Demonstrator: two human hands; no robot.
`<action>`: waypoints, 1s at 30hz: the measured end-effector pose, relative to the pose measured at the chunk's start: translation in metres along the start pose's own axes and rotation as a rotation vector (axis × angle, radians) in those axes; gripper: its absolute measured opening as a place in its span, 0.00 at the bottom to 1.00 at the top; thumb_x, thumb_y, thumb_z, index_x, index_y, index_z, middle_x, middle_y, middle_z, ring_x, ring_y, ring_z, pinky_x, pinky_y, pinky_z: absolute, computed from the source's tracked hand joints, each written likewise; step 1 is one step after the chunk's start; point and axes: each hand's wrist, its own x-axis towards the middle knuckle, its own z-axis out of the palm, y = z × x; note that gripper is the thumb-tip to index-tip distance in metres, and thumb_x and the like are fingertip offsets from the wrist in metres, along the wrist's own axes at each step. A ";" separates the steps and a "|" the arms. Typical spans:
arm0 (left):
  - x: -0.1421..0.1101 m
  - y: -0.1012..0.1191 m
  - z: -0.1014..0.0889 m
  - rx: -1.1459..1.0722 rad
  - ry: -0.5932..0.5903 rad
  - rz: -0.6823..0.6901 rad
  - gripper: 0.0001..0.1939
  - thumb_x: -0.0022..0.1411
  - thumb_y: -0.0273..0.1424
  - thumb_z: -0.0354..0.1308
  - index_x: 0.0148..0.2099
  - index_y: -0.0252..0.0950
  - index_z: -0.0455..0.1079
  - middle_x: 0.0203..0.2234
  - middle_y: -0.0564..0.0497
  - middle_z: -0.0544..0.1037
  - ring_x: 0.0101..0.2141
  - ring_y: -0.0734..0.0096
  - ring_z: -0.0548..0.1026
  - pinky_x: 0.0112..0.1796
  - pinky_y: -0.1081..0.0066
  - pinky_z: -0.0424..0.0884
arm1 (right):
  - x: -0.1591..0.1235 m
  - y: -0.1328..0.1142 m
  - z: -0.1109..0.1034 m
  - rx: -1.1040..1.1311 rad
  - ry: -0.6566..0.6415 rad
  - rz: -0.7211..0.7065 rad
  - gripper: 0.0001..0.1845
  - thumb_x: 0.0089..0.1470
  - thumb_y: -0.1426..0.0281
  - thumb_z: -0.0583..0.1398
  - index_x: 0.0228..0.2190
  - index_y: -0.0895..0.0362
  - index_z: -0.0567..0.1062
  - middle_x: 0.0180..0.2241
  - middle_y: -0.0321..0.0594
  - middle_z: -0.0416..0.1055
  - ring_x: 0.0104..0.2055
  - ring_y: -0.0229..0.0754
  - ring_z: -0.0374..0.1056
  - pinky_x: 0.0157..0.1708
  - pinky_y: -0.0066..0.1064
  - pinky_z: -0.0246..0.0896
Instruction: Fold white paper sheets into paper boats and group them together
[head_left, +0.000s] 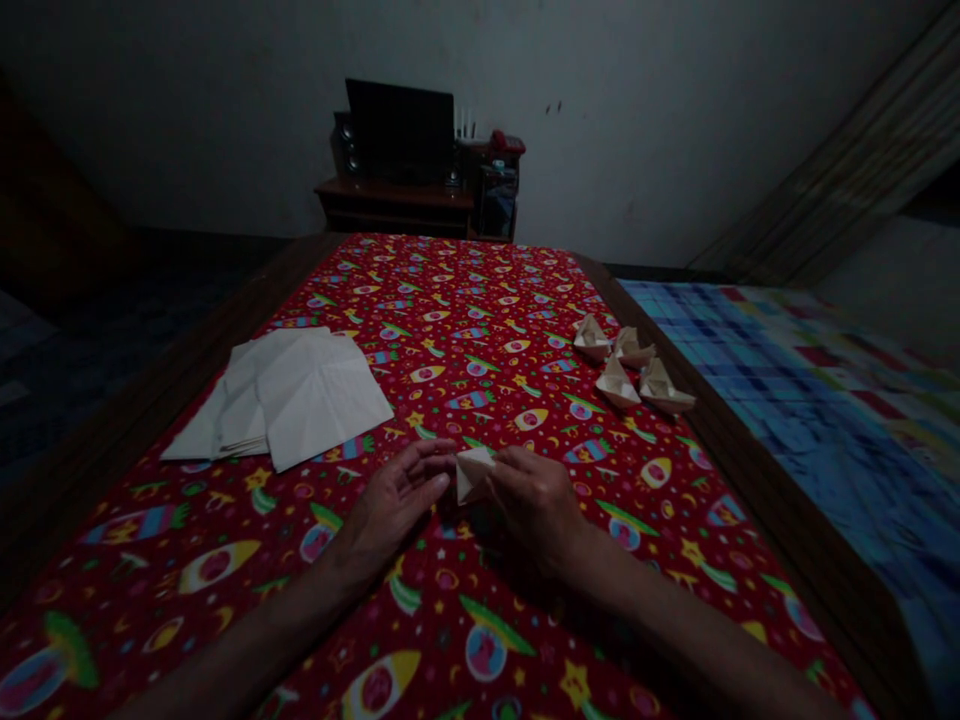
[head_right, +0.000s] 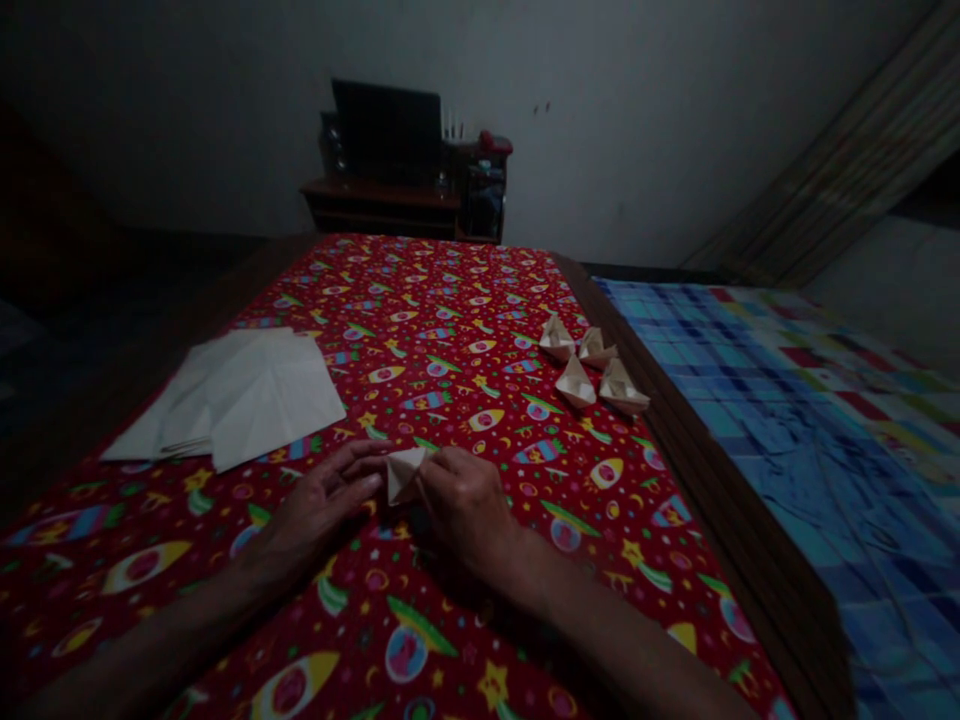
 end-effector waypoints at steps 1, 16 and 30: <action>0.000 0.000 0.000 -0.002 -0.023 0.012 0.22 0.54 0.38 0.61 0.49 0.36 0.65 0.45 0.43 0.75 0.45 0.61 0.73 0.44 0.67 0.70 | 0.000 0.000 0.001 0.088 -0.016 0.015 0.12 0.57 0.75 0.51 0.25 0.56 0.70 0.24 0.37 0.66 0.23 0.33 0.59 0.23 0.24 0.50; -0.004 -0.008 0.000 0.025 -0.250 0.101 0.30 0.62 0.36 0.53 0.64 0.44 0.50 0.56 0.45 0.65 0.56 0.60 0.64 0.55 0.61 0.61 | 0.007 0.004 -0.003 0.388 0.050 0.264 0.10 0.53 0.75 0.56 0.32 0.55 0.77 0.26 0.37 0.75 0.25 0.36 0.69 0.25 0.23 0.62; -0.002 -0.017 0.000 -0.118 -0.171 0.063 0.28 0.63 0.40 0.51 0.62 0.37 0.54 0.53 0.40 0.68 0.51 0.58 0.69 0.51 0.63 0.65 | 0.013 0.015 -0.018 0.349 -0.071 0.471 0.11 0.52 0.70 0.56 0.29 0.57 0.79 0.25 0.37 0.76 0.25 0.37 0.70 0.23 0.23 0.62</action>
